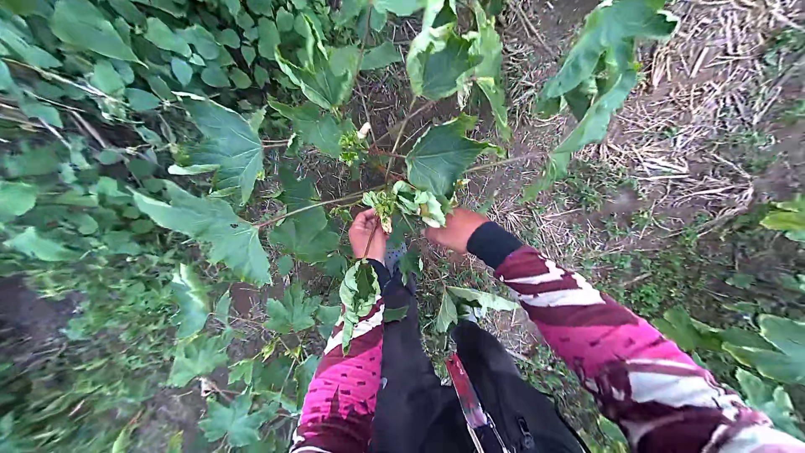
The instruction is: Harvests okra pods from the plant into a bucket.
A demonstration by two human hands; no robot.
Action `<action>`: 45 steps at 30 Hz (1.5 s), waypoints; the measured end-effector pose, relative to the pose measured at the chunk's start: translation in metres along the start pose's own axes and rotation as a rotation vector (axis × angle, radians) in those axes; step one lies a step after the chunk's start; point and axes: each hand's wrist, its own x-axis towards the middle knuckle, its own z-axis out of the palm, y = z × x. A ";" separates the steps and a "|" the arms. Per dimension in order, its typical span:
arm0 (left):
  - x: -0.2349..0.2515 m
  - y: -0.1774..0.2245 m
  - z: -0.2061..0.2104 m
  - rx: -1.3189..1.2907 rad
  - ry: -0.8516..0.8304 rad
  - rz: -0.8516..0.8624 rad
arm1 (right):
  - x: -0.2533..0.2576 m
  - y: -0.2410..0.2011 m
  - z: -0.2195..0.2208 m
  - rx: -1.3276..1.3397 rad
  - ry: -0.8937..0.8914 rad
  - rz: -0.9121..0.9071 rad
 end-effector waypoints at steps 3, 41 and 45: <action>-0.005 0.010 0.003 -0.065 0.011 -0.030 | 0.001 -0.004 0.001 -0.001 0.018 0.022; 0.096 0.112 -0.007 -0.231 -0.251 -0.385 | -0.041 0.066 -0.002 0.593 0.064 0.133; 0.116 0.109 0.012 -0.326 -0.317 -0.508 | -0.037 0.063 -0.023 0.625 0.069 0.104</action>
